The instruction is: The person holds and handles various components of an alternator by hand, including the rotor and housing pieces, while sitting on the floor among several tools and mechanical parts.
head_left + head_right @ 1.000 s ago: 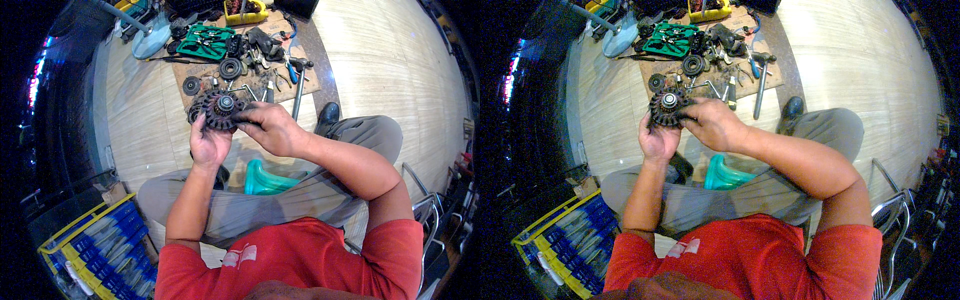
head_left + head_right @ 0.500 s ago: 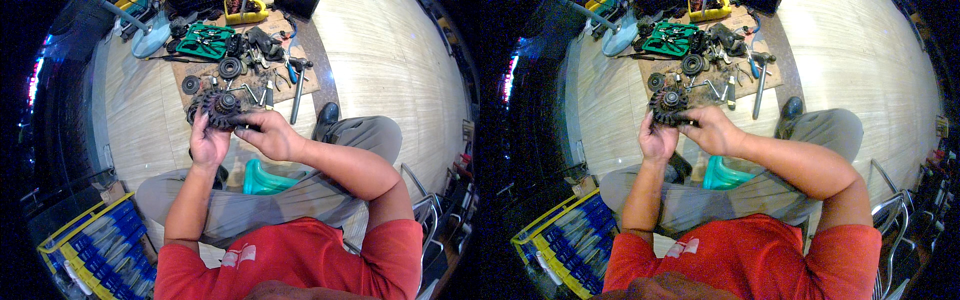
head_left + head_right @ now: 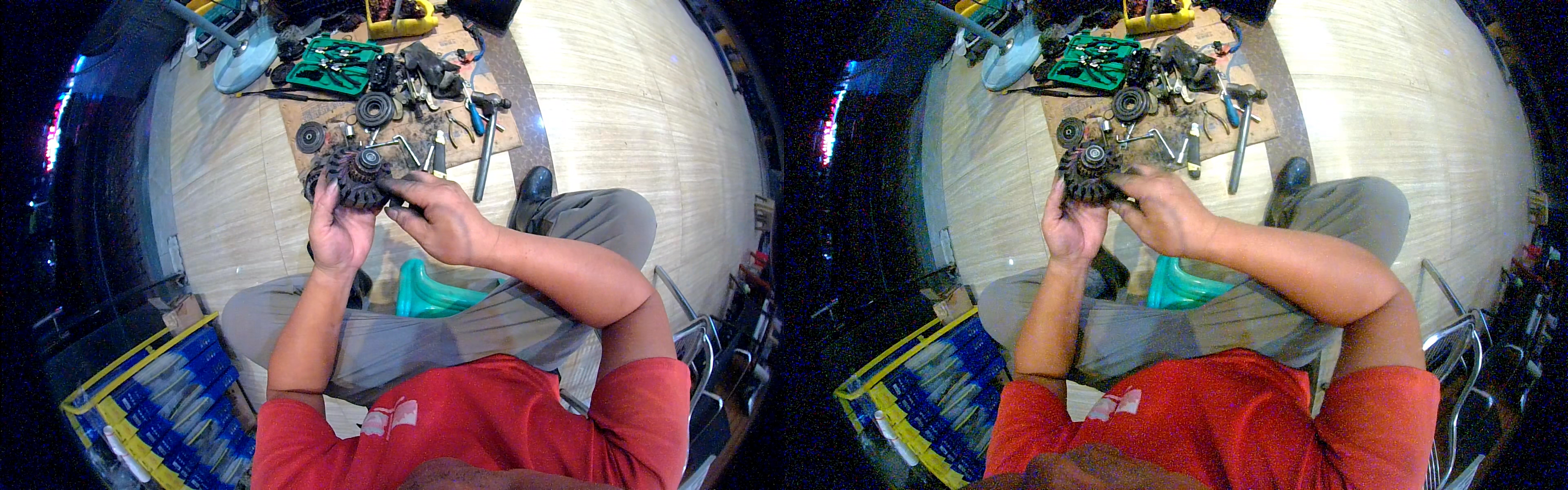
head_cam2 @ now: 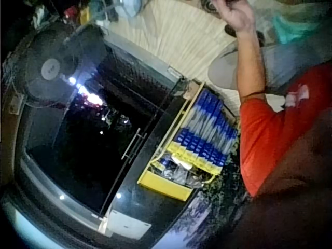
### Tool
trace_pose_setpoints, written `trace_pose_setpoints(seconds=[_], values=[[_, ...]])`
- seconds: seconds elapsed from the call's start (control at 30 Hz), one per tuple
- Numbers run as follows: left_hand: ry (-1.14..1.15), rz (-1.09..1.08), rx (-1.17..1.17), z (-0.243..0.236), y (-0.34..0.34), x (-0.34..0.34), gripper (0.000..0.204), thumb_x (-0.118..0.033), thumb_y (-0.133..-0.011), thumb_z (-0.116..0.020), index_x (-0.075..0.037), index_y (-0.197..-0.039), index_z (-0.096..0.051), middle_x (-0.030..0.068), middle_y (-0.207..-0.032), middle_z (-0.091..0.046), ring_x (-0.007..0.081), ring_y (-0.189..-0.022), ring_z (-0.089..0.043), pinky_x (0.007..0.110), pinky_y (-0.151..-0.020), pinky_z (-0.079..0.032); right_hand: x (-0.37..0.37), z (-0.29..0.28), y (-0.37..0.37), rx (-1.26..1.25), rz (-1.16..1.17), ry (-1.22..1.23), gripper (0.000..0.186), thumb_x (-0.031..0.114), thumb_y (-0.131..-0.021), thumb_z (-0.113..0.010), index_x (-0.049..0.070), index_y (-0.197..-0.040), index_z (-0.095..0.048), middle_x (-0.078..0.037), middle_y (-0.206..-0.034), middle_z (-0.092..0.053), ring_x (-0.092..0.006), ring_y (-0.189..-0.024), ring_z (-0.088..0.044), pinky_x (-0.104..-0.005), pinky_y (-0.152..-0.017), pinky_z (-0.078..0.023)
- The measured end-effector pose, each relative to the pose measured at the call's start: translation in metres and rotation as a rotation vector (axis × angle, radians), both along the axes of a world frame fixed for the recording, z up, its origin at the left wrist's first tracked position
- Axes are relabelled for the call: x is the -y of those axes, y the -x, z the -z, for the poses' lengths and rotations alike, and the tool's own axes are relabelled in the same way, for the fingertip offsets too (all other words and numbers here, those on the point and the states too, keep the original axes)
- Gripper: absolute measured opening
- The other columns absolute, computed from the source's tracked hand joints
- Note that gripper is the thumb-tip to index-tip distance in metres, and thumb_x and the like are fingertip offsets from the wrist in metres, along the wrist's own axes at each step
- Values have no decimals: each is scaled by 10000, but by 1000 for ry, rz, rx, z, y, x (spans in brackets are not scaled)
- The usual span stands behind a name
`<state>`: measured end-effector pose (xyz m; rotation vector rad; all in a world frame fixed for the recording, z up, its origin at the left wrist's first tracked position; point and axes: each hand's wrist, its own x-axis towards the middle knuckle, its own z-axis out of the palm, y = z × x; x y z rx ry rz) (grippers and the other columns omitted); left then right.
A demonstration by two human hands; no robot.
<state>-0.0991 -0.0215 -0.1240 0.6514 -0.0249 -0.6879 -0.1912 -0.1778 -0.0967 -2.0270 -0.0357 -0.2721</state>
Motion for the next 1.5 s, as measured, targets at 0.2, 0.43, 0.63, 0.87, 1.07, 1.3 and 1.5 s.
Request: trace_pose_setpoints(seconds=[0.2,0.43,0.63,0.87,1.07,1.3,1.5], values=[[-24,-8,15,-4,2,4,437,-209,-969,-462,-87,-1385,-416,104,-1317,-543,270,-1224,-511,457,-1029,-412,3,1,0,29,-28,95,380,110,-851,-638,-28,-1202,-587,-240,-934,-595,-402,-849,-596,-421,-739,-488],[62,45,-80,5,-2,-4,466,-317,-990,-404,-55,-1372,-452,128,-1363,-521,303,-1245,-496,477,-1054,-377,5,0,-3,-17,-55,-117,347,90,-837,-626,39,-1181,-624,-251,-1011,-611,-414,-900,-602,-426,-782,-501],[94,74,-145,5,-2,-7,492,-341,-993,-385,-41,-1377,-447,145,-1384,-505,326,-1244,-497,495,-1043,-387,6,5,-8,-223,-55,-487,307,143,-874,-635,29,-1159,-640,-123,-818,-645,-238,-766,-610,-348,-721,-504],[6,75,-67,-1,0,-4,436,-335,-984,-440,-79,-1335,-468,118,-1308,-552,293,-1214,-519,485,-1023,-414,9,5,-11,-519,-50,-907,287,127,-913,-630,38,-1186,-638,23,-684,-555,-52,-579,-484,-209,-497,-399],[11,57,-98,-1,0,-5,424,-318,-983,-438,-84,-1336,-466,105,-1307,-552,286,-1207,-524,472,-1010,-424,2,11,-12,-467,-18,-968,280,154,-886,-641,28,-1135,-641,25,-638,-527,-67,-534,-447,-245,-469,-361],[-9,55,-54,4,-1,-5,417,-276,-983,-444,-75,-1348,-446,102,-1314,-545,281,-1203,-530,461,-992,-443,7,8,-15,-513,-29,-812,225,137,-896,-642,15,-1083,-614,11,-686,-532,-79,-573,-474,-240,-505,-394],[-40,60,10,5,0,-3,405,-250,-986,-448,-65,-1346,-441,112,-1308,-546,283,-1203,-536,459,-984,-461,10,2,-15,-509,-13,-701,197,156,-894,-645,28,-1040,-616,24,-661,-520,-70,-560,-455,-242,-493,-367]])
